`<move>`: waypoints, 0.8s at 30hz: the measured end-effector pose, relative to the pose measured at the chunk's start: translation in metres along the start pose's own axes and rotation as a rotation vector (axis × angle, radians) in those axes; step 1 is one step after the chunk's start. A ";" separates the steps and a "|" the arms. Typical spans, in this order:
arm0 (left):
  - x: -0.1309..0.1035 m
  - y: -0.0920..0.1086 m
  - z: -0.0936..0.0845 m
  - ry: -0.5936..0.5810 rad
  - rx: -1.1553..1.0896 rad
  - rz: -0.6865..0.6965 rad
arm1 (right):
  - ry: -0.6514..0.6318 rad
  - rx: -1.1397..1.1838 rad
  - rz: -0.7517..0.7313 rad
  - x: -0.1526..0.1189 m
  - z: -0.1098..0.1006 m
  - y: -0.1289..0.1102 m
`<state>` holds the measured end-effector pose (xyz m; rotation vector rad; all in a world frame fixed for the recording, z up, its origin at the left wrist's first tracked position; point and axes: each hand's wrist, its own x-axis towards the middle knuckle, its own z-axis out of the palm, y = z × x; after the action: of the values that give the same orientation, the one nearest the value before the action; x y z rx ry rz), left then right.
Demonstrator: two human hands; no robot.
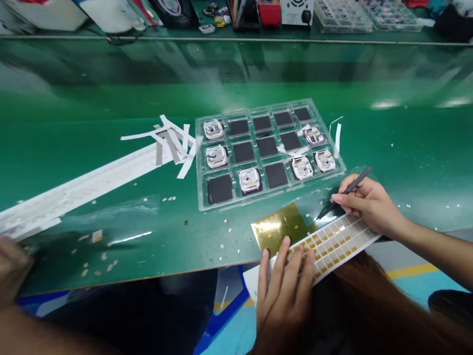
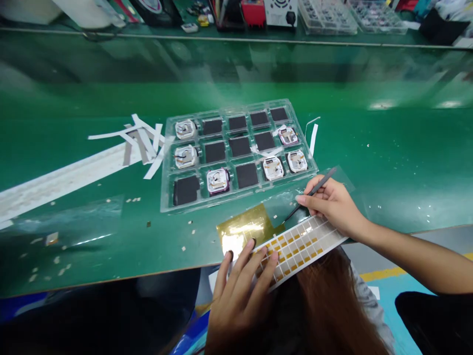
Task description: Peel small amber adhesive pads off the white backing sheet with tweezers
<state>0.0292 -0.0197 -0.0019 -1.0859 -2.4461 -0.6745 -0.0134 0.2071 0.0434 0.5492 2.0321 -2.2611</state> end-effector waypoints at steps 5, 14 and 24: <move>-0.001 0.000 0.002 -0.010 -0.005 0.004 | -0.006 0.001 0.012 0.000 0.002 -0.002; -0.001 0.001 0.004 -0.001 -0.011 -0.014 | 0.019 -0.023 -0.014 0.000 0.001 -0.002; -0.001 0.001 0.005 0.012 0.019 -0.008 | 0.030 -0.033 -0.025 -0.002 0.002 -0.004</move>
<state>0.0297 -0.0171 -0.0063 -1.0625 -2.4429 -0.6567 -0.0132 0.2057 0.0479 0.5620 2.0973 -2.2418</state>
